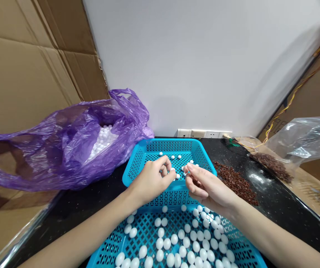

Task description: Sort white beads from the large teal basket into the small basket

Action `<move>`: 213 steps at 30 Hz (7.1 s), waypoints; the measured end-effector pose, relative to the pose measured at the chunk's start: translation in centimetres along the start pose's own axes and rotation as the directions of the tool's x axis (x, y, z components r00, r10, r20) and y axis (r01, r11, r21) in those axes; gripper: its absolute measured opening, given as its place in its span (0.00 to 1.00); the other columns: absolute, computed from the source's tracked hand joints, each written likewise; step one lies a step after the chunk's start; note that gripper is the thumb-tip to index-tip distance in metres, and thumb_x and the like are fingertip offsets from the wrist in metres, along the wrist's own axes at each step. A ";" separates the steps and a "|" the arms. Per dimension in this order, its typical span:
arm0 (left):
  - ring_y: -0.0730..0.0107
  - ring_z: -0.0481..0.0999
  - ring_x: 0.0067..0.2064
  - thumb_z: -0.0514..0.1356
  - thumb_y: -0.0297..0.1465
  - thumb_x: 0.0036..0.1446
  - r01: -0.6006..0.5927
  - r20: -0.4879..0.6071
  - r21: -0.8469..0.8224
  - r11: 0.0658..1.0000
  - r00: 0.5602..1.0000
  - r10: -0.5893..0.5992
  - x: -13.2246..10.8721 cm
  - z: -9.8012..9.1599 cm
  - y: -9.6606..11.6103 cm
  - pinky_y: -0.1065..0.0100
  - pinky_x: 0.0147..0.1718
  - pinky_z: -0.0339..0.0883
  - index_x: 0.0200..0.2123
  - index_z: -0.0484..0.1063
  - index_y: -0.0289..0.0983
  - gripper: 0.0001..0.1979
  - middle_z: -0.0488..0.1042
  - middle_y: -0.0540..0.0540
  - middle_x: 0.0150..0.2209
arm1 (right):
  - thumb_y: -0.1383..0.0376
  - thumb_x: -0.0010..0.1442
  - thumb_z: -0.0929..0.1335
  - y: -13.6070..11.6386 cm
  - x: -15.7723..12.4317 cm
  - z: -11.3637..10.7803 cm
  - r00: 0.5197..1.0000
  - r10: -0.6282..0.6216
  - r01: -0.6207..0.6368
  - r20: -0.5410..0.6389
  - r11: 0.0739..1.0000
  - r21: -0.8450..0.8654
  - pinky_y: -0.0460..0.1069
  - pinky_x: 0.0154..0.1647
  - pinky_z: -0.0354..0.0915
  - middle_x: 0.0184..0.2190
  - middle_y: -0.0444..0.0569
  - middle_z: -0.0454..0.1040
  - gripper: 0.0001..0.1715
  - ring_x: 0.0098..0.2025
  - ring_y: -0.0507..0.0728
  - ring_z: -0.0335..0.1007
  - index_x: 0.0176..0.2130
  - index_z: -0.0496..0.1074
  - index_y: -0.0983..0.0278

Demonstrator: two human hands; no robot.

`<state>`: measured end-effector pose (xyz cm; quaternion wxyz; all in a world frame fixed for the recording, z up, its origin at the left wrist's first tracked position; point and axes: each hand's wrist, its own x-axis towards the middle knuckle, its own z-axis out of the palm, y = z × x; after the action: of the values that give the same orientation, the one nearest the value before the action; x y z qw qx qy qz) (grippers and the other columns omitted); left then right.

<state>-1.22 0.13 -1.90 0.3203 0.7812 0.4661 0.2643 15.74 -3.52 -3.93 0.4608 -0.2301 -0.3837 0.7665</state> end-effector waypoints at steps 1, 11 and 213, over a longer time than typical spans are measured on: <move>0.78 0.59 0.19 0.54 0.34 0.54 -0.001 0.000 -0.019 1.000 1.000 0.001 0.0 0.0 0.1 0.75 0.19 0.51 0.27 0.61 0.36 0.08 0.61 0.56 0.18 | 0.56 0.61 0.66 0.0 0.0 0.0 1.000 0.002 -0.001 0.000 1.000 -0.012 0.41 0.15 0.40 0.16 0.37 0.64 0.15 0.13 0.42 0.39 0.31 0.67 0.65; 0.76 0.64 0.20 0.53 0.35 0.57 -0.075 -0.003 -0.117 0.990 0.997 0.075 -0.3 -0.1 0.0 0.75 0.19 0.54 0.29 0.61 0.36 0.09 0.63 0.56 0.18 | 0.53 0.59 0.66 0.2 -0.1 -0.4 0.998 0.057 -0.057 -0.005 0.998 -0.008 0.41 0.18 0.44 0.16 0.36 0.59 0.18 0.16 0.44 0.41 0.29 0.65 0.65; 0.58 0.76 0.23 0.60 0.21 0.49 -0.527 0.562 0.694 0.490 0.822 0.088 -3.0 1.0 0.3 0.66 0.20 0.65 0.22 0.75 0.33 0.07 0.75 0.42 0.21 | 0.64 0.57 0.67 -0.8 0.0 -0.5 0.985 0.102 -0.050 -0.137 0.937 0.345 0.41 0.26 0.59 0.24 0.44 0.66 0.09 0.26 0.48 0.61 0.29 0.69 0.69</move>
<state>-1.59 -2.92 -2.70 -0.0411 0.9476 0.2920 -0.1225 16.53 -3.05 -3.58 0.4915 -0.2198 -0.2001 0.8186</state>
